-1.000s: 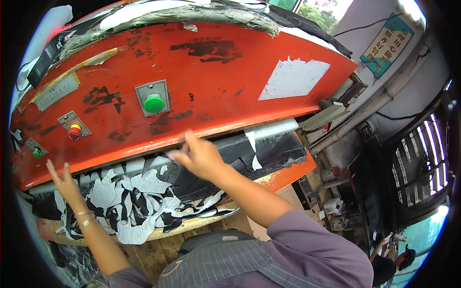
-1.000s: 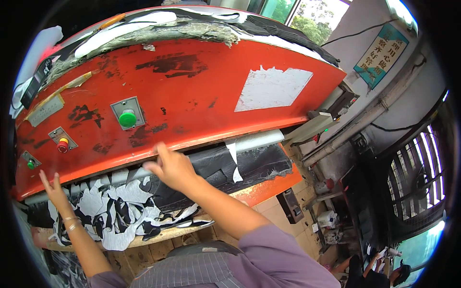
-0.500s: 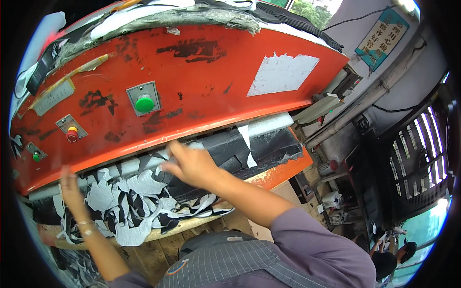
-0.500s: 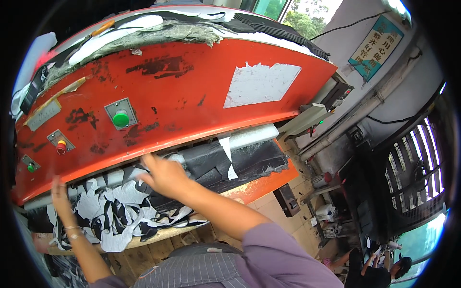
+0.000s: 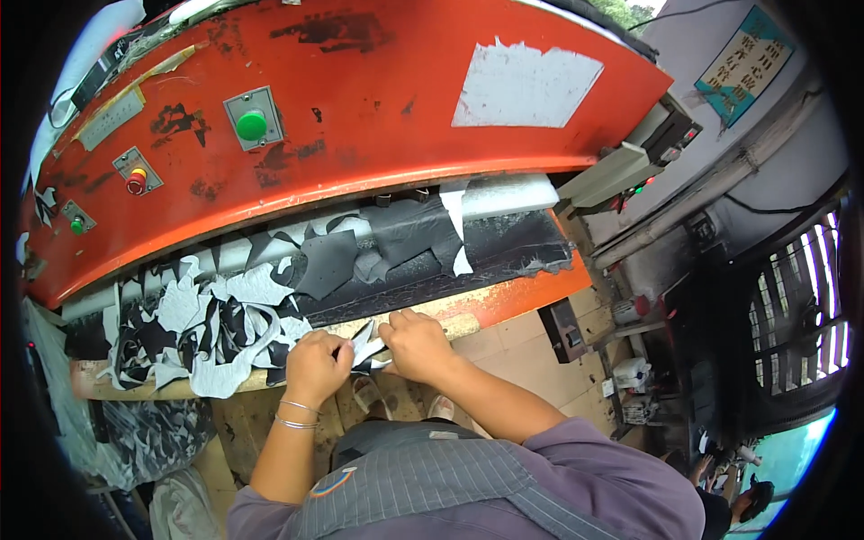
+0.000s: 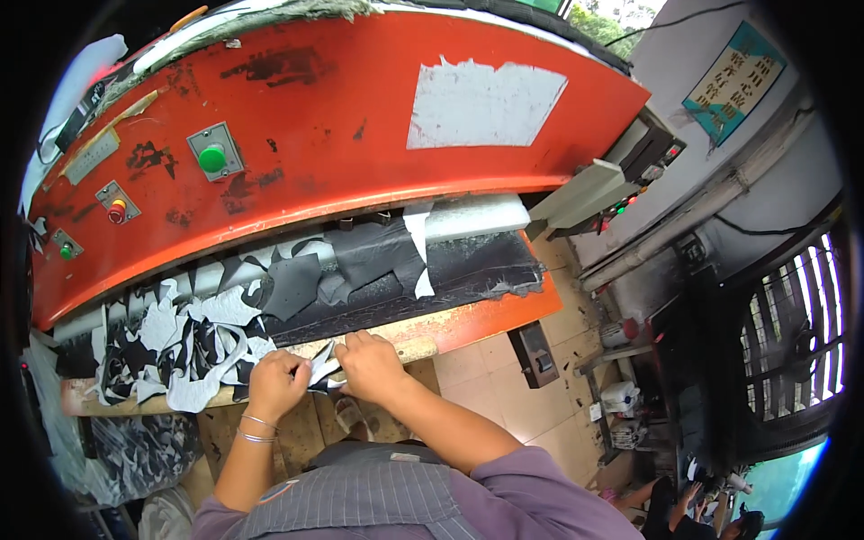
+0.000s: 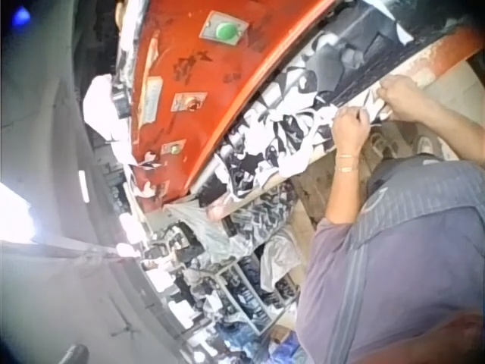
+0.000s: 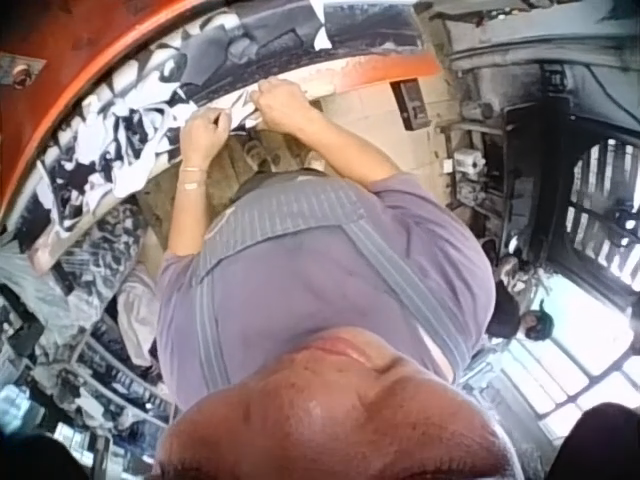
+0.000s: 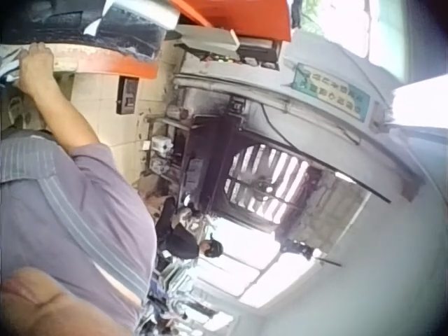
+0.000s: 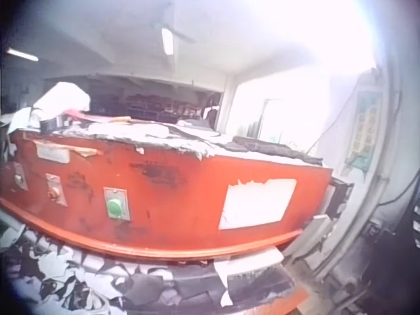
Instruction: The recorder is using a hydraulic clicker press to cut shoe components from a sheet of black leather using a metal die.
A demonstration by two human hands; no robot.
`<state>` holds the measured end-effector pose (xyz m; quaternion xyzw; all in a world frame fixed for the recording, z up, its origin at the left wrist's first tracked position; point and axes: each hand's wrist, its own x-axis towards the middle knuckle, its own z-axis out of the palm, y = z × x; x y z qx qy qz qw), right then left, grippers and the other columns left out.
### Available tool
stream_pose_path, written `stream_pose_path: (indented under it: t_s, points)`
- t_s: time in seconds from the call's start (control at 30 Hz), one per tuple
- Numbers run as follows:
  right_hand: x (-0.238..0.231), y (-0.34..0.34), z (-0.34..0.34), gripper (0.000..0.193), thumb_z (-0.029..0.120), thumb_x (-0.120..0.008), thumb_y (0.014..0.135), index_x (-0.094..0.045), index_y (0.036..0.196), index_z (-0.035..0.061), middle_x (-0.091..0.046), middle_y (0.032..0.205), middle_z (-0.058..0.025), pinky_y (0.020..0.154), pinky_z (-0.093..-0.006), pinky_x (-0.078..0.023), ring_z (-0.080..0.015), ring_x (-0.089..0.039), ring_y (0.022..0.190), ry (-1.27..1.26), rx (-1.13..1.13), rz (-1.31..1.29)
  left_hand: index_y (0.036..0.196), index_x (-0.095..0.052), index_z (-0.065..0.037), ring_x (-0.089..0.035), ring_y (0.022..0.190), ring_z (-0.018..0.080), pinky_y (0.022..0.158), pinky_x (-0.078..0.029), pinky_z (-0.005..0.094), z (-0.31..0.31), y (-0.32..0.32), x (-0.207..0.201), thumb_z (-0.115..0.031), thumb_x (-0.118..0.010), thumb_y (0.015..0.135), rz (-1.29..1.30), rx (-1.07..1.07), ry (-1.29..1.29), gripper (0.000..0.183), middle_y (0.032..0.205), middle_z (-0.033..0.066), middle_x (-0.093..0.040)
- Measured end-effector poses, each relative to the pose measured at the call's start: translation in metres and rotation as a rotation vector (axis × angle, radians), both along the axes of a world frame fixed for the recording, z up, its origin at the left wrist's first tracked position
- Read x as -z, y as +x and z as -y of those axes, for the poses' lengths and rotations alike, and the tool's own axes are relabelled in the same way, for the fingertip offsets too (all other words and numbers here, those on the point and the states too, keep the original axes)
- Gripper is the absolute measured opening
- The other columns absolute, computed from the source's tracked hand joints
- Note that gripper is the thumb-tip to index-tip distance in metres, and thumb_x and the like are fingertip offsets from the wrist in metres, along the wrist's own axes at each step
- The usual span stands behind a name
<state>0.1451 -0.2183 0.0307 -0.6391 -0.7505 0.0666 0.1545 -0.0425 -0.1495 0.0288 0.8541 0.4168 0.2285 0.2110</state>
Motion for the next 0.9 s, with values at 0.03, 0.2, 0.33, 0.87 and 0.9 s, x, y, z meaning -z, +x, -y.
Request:
stream_pose_path:
  t_s: [0.03,0.2,0.33,0.87,0.9]
  points:
    - [-0.001,0.002,-0.003,0.044,0.029,-0.082,0.054,-0.061,0.085,0.0065,-0.060,0.087,-0.0099,0.075,-0.0374,-0.050,-0.0273,-0.060,0.089,-0.002,-0.006,0.003,0.070,-0.071,-0.008,-0.062,0.070,0.0327,0.064,-0.050,0.0413,0.000,0.003,-0.002,-0.022,-0.066,0.077,0.008,-0.019,-0.012,0.016,0.072,0.0125,-0.064]
    - [-0.022,0.024,-0.011,0.051,0.043,-0.080,0.065,-0.067,0.100,0.0072,-0.066,0.093,-0.0139,0.079,-0.0392,-0.052,-0.0306,-0.064,0.092,-0.344,-0.217,-0.008,0.072,-0.073,-0.005,-0.063,0.069,0.0319,0.064,-0.051,0.0385,-0.002,0.003,-0.022,-0.025,-0.068,0.076,-0.044,-0.022,-0.232,0.020,0.072,0.0134,-0.066]
    - [-0.077,0.077,-0.082,0.071,0.061,-0.072,0.069,-0.062,0.117,0.0100,-0.062,0.112,-0.0183,0.088,-0.0467,-0.048,-0.0365,-0.055,0.112,-0.532,-0.053,-0.145,0.084,-0.073,-0.002,-0.066,0.067,0.0257,0.062,-0.051,0.0328,-0.025,0.005,-0.044,-0.026,-0.068,0.081,-0.040,0.036,-0.536,0.024,0.076,0.0139,-0.068]
    - [-0.063,0.138,-0.168,0.056,0.052,-0.063,0.073,-0.071,0.096,0.0013,-0.050,0.117,-0.0257,0.090,-0.0449,-0.045,-0.0384,-0.049,0.107,-0.163,0.069,-0.415,0.127,-0.047,0.002,-0.063,0.093,0.0153,0.080,-0.052,0.0300,-0.141,0.152,-0.024,0.000,-0.069,0.076,0.443,0.203,-0.909,0.055,0.119,0.0112,-0.059]
    - [-0.058,0.142,-0.158,0.057,0.053,-0.062,0.075,-0.071,0.096,0.0006,-0.050,0.116,-0.0260,0.090,-0.0431,-0.045,-0.0392,-0.050,0.104,-0.242,0.025,-0.522,0.114,-0.058,0.002,-0.063,0.091,0.0132,0.080,-0.052,0.0297,-0.139,0.156,-0.021,0.000,-0.072,0.072,0.181,0.283,-0.768,0.045,0.105,0.0088,-0.066]
